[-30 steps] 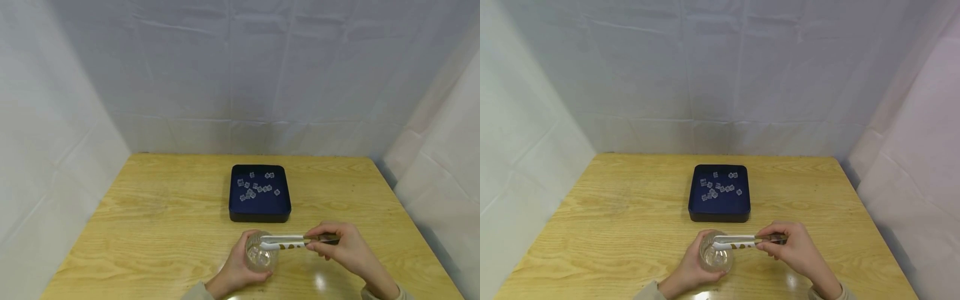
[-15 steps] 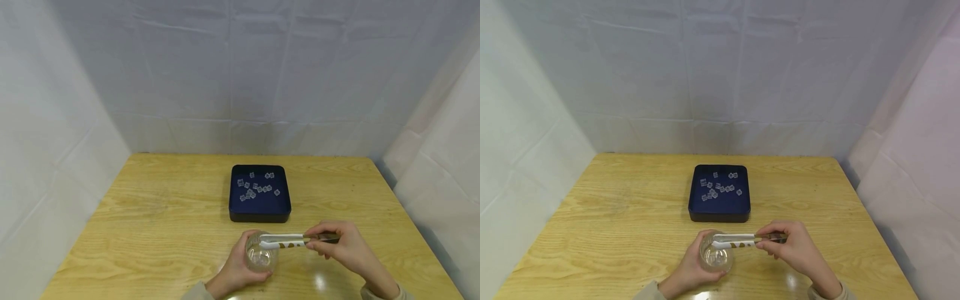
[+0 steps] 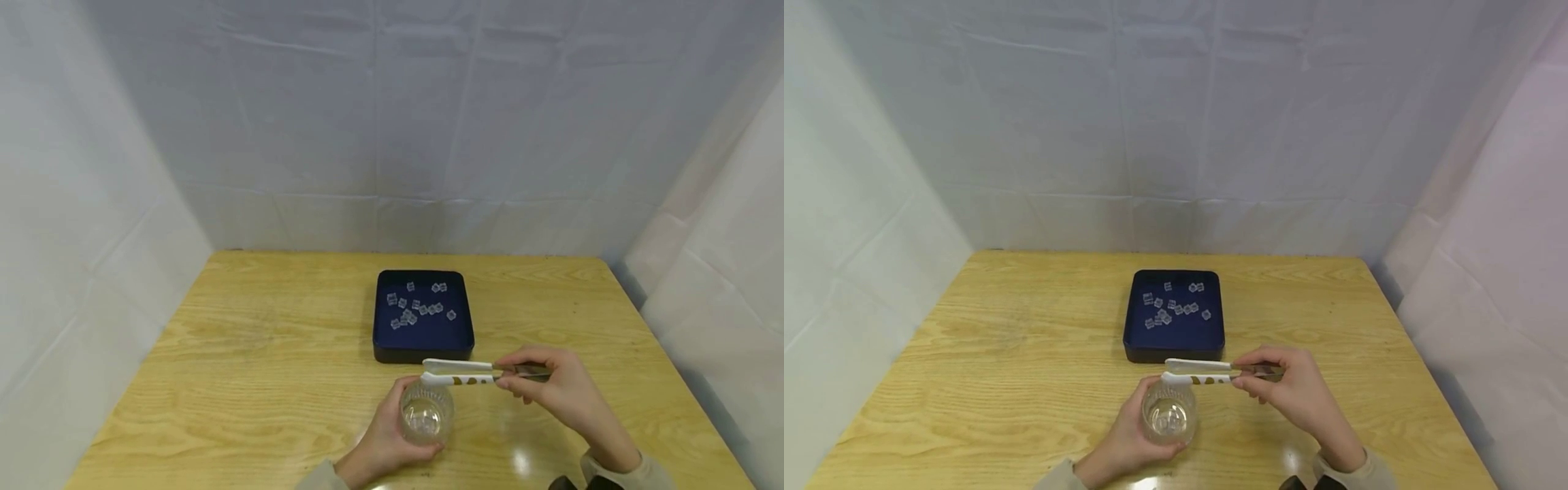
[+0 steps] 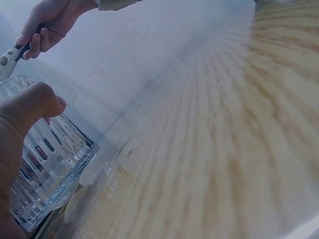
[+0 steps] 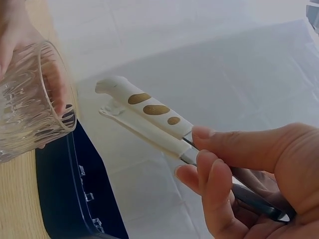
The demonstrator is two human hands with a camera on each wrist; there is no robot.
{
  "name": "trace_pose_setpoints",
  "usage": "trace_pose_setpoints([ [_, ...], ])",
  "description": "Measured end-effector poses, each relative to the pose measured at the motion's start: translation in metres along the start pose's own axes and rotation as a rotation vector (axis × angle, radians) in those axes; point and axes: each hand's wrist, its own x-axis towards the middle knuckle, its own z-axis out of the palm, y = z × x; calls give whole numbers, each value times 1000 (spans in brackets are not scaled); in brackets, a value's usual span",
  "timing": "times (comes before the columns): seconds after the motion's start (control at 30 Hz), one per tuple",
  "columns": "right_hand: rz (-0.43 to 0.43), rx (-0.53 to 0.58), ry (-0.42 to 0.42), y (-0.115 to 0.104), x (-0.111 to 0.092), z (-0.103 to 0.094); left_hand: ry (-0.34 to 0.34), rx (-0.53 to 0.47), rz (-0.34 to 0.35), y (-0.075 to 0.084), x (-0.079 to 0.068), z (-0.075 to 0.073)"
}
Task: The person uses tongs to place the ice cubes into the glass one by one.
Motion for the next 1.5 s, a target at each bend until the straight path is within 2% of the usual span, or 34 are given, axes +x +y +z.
trace_pose_setpoints([
  [0.2, -39, -9, 46, 2, 8, 4, -1, -18, 17, 0, 2, 0],
  [0.4, -37, 6, 57, 5, 15, 4, 3, 1, 27, -1, 2, 0],
  [0.6, -26, 0, 79, 8, 26, 5, 6, 41, 66, -2, 3, 0],
  [0.87, -1, -17, 111, 14, 44, 6, 6, -3, 1, 1, 1, -1],
  [1.1, 7, -30, 106, 24, 61, 6, 6, 10, 25, 1, 1, 0],
  [1.3, -6, -1, 109, 30, 72, 10, 0, 12, -8, 1, 0, 1],
  [1.5, -31, -12, 131, 38, 86, 14, 8, 28, 42, -1, 0, 1],
])
